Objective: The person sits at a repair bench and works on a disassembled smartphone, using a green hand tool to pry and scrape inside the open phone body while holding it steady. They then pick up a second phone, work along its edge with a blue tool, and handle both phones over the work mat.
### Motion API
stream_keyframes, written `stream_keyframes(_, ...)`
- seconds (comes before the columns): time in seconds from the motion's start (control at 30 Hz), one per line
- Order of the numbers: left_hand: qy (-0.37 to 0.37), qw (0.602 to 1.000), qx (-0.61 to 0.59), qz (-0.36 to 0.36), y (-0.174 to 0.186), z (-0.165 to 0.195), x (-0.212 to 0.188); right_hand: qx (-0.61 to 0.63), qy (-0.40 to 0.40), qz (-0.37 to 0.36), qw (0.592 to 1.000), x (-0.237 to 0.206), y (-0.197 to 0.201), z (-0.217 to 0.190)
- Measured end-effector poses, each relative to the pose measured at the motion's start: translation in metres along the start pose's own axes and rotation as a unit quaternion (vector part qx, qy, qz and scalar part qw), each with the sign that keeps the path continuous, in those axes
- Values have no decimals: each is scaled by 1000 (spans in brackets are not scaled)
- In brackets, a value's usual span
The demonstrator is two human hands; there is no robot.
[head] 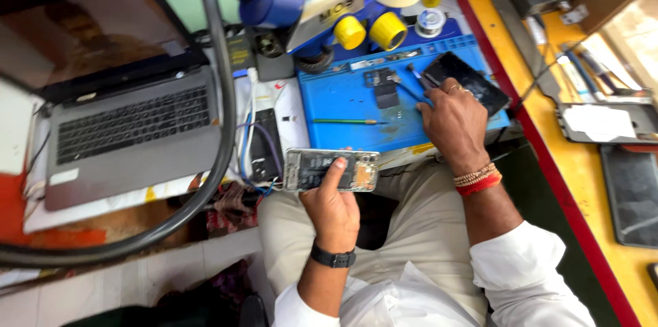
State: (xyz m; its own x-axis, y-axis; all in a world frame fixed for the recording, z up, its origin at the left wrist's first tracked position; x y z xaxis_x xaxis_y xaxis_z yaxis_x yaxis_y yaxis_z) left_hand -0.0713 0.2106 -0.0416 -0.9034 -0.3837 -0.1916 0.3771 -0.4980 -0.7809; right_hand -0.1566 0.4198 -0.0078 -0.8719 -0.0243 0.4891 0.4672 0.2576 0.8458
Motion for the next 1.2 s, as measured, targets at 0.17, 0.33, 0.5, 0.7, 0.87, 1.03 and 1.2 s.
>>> stream_keyframes(0.17, -29, 1000, 5, -9, 9, 3, 0, -37, -11, -29, 999, 3, -13, -11)
stream_keyframes(0.33, -18, 999, -12, -40, 8, 7, -2, 110, -29, 28, 993, -15, 9, -11)
stream_keyframes(0.5, -33, 998, 6, -52, -2, 3, -9, 493, -117, 23, 862, -49, 33, -38)
stream_keyframes(0.7, -35, 996, 30, -77, -4, -3, -23, 497, 84, 57, 862, -83, 55, -75)
stream_keyframes(0.87, -61, 992, 49, -95, -7, -3, -31, 441, 99, 90, 888, -82, 65, -83)
stream_keyframes(1.03, -94, 988, 54, -108, -10, -6, -37, 435, 101, 98, 889, -80, 66, -88)
stream_keyframes(1.2, -89, 989, 44, -112, -8, -9, -39, 428, 97, 102, 893, -83, 68, -87)
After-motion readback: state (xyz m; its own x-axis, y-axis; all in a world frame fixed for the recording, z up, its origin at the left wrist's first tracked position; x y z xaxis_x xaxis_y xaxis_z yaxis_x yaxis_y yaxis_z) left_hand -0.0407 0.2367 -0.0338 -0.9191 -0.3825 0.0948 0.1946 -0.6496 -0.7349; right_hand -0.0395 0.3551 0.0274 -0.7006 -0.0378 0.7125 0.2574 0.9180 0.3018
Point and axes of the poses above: each hand's wrist, its own x-axis towards the middle knuckle, its own y-axis out of the back of the hand, z = x × y, the point moved 1 cm from there along x, towards the middle knuckle
